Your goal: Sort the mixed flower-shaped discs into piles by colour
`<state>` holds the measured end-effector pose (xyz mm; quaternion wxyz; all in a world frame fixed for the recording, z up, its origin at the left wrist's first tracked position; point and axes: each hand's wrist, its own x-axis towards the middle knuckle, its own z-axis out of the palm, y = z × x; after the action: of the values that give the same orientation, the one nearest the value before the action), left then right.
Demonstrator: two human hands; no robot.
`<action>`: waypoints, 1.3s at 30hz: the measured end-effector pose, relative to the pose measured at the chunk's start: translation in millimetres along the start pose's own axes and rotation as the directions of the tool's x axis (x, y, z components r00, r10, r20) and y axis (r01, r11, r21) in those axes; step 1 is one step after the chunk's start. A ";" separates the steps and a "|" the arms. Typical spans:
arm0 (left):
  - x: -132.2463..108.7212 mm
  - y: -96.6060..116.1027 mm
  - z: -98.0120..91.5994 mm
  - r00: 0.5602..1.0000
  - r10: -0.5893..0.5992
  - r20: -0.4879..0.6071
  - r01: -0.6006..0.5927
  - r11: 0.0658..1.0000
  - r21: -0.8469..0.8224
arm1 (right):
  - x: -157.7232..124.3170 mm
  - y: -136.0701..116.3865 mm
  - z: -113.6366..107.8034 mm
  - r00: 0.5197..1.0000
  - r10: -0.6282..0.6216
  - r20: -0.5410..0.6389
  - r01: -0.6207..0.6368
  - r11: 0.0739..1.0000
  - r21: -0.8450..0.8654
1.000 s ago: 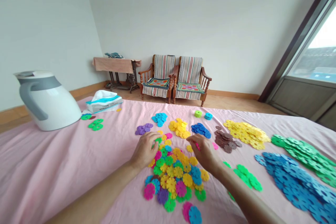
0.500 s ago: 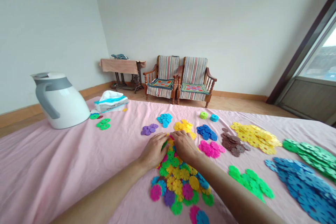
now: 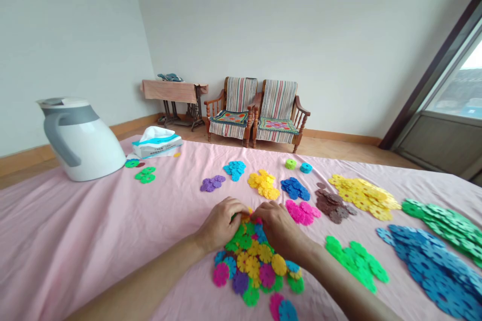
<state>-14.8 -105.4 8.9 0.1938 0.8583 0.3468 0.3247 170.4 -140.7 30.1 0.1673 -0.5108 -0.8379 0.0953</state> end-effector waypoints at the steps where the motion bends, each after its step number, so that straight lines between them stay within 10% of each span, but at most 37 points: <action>1: -0.1 1.8 -0.4 1.000 0.001 0.007 -0.001 0.999 -0.033 | -0.9 1.0 -0.4 1.000 0.016 -0.013 -0.015 0.999 0.037; 10: 3.3 -9.4 -2.6 0.967 -0.162 -0.196 0.148 0.985 -0.083 | 11.7 -3.2 8.0 0.986 0.103 -0.135 -0.084 0.987 0.137; 25: 2.5 -14.5 0.2 0.968 -0.179 -0.177 0.169 0.983 -0.070 | 36.4 21.2 19.8 0.962 0.235 -0.137 -0.199 0.952 0.232; 39: 1.1 -14.4 0.8 0.975 -0.153 -0.161 0.152 0.988 -0.023 | 45.1 58.9 13.1 0.779 0.531 -0.334 -0.270 0.765 0.585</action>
<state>-20.5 -94.8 0.8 0.1938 0.7988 0.4246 0.3796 194.9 -73.4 6.7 0.4725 -0.6277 -0.5796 0.2164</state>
